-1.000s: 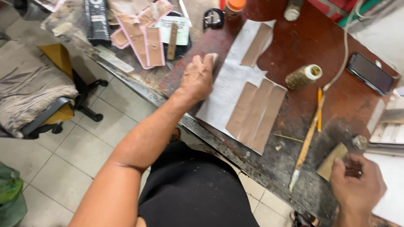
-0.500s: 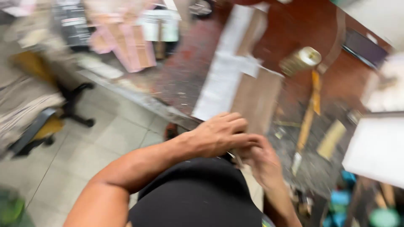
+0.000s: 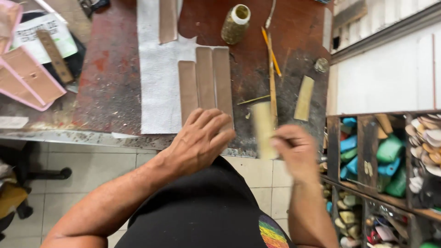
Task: The person places several rectangular leather strips onto a white cloth on a workbench. They use a brush to apply glue from a jar onto the cloth and then press the leather strips onto the glued areas, smoothing them down. The person repeats this process with additional strips.
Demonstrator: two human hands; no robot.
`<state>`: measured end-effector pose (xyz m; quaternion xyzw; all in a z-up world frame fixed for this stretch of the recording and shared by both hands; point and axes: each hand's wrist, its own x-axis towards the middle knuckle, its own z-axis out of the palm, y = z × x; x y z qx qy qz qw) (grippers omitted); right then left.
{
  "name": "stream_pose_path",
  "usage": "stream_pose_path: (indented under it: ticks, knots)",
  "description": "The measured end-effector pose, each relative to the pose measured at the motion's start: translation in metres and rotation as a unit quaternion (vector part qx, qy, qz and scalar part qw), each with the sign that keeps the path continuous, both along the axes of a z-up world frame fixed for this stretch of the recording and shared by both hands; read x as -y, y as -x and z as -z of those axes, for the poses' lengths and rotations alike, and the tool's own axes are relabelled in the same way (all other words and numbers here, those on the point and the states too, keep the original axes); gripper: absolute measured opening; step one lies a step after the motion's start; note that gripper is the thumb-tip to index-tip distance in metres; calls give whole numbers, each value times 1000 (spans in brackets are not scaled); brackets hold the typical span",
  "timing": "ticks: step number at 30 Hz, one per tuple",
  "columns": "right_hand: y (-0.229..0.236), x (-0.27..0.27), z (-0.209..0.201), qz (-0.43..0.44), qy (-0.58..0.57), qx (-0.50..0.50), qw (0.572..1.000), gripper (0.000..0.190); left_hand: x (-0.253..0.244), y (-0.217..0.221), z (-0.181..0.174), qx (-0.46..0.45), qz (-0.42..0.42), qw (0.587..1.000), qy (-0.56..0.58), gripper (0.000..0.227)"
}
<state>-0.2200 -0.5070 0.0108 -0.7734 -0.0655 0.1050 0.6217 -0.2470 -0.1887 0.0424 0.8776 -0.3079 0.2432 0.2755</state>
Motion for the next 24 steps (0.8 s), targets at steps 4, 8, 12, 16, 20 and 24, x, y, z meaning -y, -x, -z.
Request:
stream_pose_path:
  ticks: [4, 8, 12, 16, 20, 24]
  knots:
    - [-52, 56, 11, 108, 100, 116, 982, 25, -22, -8, 27, -121, -147, 981, -24, 51]
    - [-61, 40, -9, 56, 432, 270, 859, 32, -46, -12, 0, -334, -256, 900, -113, 88]
    - [-64, 7, -42, 44, 349, 291, 890, 32, -71, -11, 5, -374, -285, 864, -180, 86]
    - [-100, -5, -45, -34, 364, 342, 866, 28, -106, -2, 2, -340, -298, 870, -195, 79]
    - [-169, -1, -25, -19, 413, 335, 847, 24, -141, 4, 7, -323, -301, 871, -216, 75]
    - [-182, -4, -66, 41, 443, 241, 863, 15, -159, 10, 12, -309, -272, 899, -151, 70]
